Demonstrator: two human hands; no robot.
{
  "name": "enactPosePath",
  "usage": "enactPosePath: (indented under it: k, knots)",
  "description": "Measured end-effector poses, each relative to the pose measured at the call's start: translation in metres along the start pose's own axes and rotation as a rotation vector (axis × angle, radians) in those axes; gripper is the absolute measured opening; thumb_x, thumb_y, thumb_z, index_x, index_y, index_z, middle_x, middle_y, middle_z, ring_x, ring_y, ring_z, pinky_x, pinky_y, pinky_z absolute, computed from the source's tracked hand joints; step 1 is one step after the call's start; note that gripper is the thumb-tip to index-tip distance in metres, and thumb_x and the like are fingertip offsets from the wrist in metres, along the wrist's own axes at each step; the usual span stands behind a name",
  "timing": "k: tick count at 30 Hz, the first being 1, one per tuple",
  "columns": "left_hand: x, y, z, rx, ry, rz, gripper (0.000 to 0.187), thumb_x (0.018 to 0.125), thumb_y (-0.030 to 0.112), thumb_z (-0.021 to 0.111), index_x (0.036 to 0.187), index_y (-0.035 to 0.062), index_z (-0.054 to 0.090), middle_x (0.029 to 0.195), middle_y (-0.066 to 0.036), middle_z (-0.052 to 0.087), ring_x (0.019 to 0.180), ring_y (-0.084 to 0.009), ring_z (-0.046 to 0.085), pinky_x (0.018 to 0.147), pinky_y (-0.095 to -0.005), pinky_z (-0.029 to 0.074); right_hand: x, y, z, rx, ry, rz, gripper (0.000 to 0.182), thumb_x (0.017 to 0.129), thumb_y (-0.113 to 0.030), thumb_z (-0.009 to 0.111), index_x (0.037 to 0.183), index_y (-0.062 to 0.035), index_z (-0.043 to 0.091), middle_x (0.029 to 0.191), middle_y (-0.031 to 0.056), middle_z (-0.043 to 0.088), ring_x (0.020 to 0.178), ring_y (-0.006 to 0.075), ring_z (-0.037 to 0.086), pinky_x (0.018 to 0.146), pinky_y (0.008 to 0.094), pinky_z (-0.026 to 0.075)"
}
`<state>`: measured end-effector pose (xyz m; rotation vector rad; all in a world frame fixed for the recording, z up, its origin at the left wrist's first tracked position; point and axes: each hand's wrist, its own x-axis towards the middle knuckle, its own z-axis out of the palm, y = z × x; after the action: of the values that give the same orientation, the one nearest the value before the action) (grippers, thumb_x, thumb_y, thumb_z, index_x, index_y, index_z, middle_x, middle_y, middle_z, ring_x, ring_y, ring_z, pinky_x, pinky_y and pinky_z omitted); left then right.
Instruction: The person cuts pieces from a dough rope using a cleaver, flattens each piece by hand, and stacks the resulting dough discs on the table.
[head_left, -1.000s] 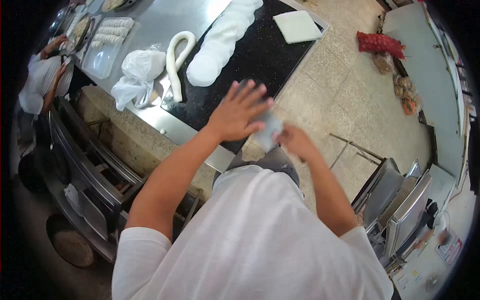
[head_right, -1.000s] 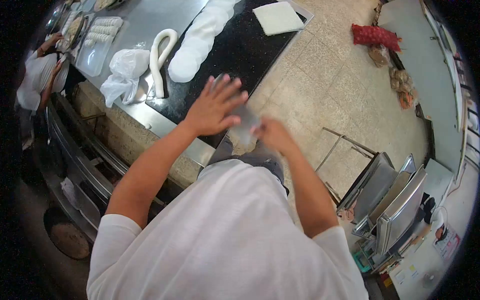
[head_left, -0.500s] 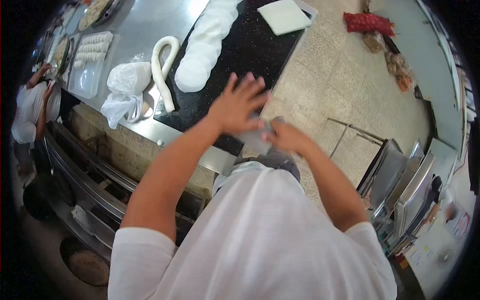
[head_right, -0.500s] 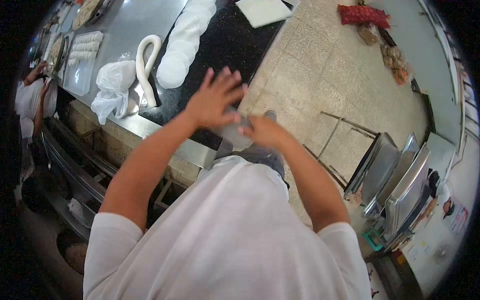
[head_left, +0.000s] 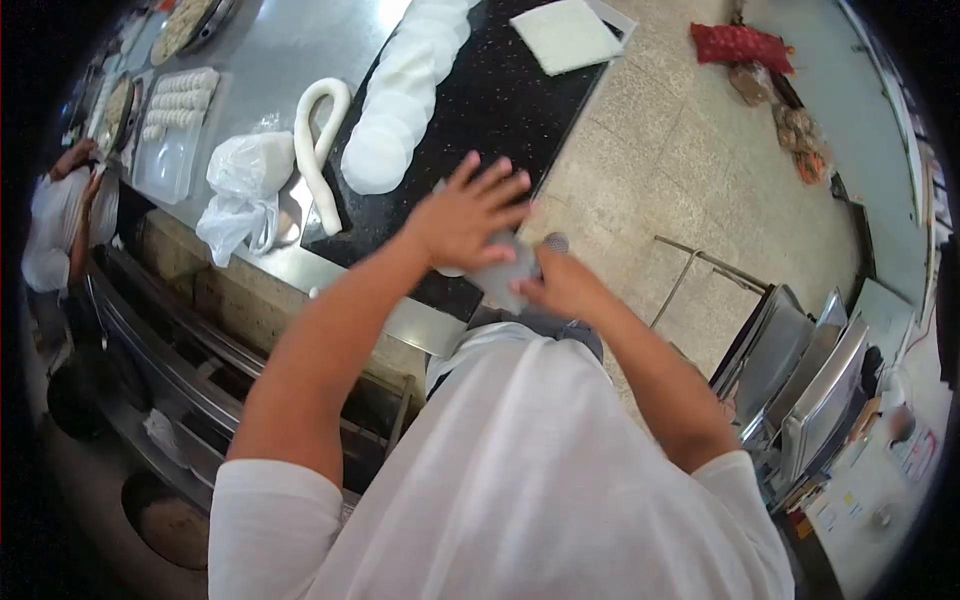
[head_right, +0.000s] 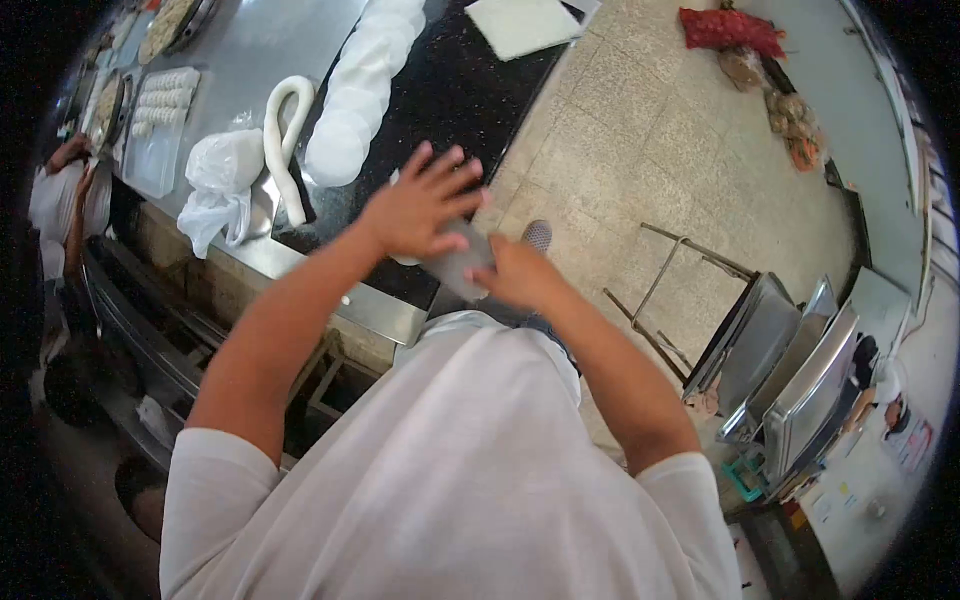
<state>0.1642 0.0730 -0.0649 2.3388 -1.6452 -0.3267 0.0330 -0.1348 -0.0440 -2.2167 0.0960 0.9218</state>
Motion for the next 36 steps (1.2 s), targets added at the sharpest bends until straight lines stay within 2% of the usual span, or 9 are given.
enactPosePath:
  k: [2,4,6,11,18,21,27,32,36]
  knots:
    - [-0.017,0.034,0.013,-0.130,-0.092,0.068,0.068,0.091,0.065,0.057,0.144,0.0244,0.058,0.161,-0.008,0.041,0.156,-0.0318,0.022,0.124,-0.0640,0.008,-0.024,0.029,0.041,0.113,-0.081,0.013,0.067,0.082,-0.047,0.080,0.117,0.0049,0.056,0.099,0.0303,0.071,0.095,0.0446,0.071,0.083,0.0515,0.055]
    - [-0.006,0.036,0.022,-0.084,0.009,0.144,0.068,0.091,0.064,0.058,0.145,0.0239,0.057,0.158,-0.008,0.045,0.155,-0.0319,0.024,0.124,-0.0636,0.010,-0.023,0.015,0.027,0.076,-0.010,0.083,0.066,0.081,-0.045,0.082,0.116,0.0047,0.056,0.100,0.0302,0.071,0.096,0.0448,0.070,0.083,0.0517,0.055]
    - [0.011,0.018,0.014,-0.054,0.030,0.104,0.067,0.092,0.062,0.058,0.146,0.0238,0.056,0.157,-0.008,0.047,0.154,-0.0321,0.027,0.123,-0.0635,0.011,-0.036,-0.005,0.015,0.063,0.047,0.179,0.065,0.080,-0.042,0.083,0.115,0.0045,0.056,0.100,0.0302,0.071,0.096,0.0449,0.070,0.083,0.0518,0.055]
    - [0.035,-0.043,-0.016,0.104,0.089,0.036,0.071,0.093,0.061,0.058,0.153,0.0249,0.048,0.163,-0.009,0.039,0.154,-0.0344,0.027,0.124,-0.0587,0.014,0.031,-0.024,-0.044,-0.086,0.120,0.006,0.067,0.080,-0.046,0.082,0.116,0.0039,0.054,0.100,0.0304,0.071,0.097,0.0463,0.070,0.084,0.0526,0.055]
    - [0.001,0.035,0.017,-0.040,-0.009,0.075,0.071,0.091,0.068,0.054,0.147,0.0267,0.056,0.162,-0.007,0.040,0.155,-0.0333,0.024,0.124,-0.0626,0.008,-0.021,0.017,0.028,0.057,-0.039,0.093,0.063,0.082,-0.046,0.080,0.114,0.0025,0.054,0.101,0.0319,0.069,0.097,0.0485,0.068,0.083,0.0544,0.054]
    - [0.019,0.016,0.006,-0.009,0.008,0.037,0.068,0.092,0.065,0.055,0.147,0.0248,0.055,0.160,-0.007,0.043,0.154,-0.0311,0.027,0.124,-0.0620,0.010,-0.024,0.002,0.011,0.032,0.124,0.162,0.066,0.078,-0.044,0.084,0.115,0.0030,0.055,0.102,0.0296,0.070,0.096,0.0460,0.070,0.080,0.0516,0.056]
    - [0.042,-0.039,-0.019,0.146,0.103,-0.036,0.067,0.096,0.061,0.053,0.152,0.0239,0.050,0.161,-0.010,0.041,0.154,-0.0331,0.028,0.126,-0.0573,0.012,0.024,-0.028,-0.048,-0.095,0.132,0.057,0.066,0.078,-0.044,0.084,0.115,0.0027,0.056,0.101,0.0281,0.071,0.096,0.0456,0.070,0.082,0.0518,0.055]
    - [-0.001,0.030,0.009,0.036,0.008,-0.043,0.069,0.094,0.065,0.053,0.150,0.0244,0.051,0.161,-0.010,0.040,0.154,-0.0348,0.025,0.124,-0.0619,0.010,-0.034,0.020,0.032,0.050,0.046,0.015,0.066,0.078,-0.043,0.084,0.116,0.0036,0.056,0.097,0.0271,0.072,0.093,0.0455,0.071,0.082,0.0508,0.056]
    - [0.023,0.027,0.016,-0.064,0.036,0.108,0.069,0.092,0.064,0.058,0.148,0.0242,0.054,0.160,-0.009,0.042,0.153,-0.0346,0.028,0.124,-0.0627,0.011,-0.032,0.007,0.008,0.112,0.101,0.197,0.066,0.078,-0.041,0.084,0.116,0.0047,0.055,0.095,0.0273,0.071,0.091,0.0456,0.071,0.081,0.0509,0.056]
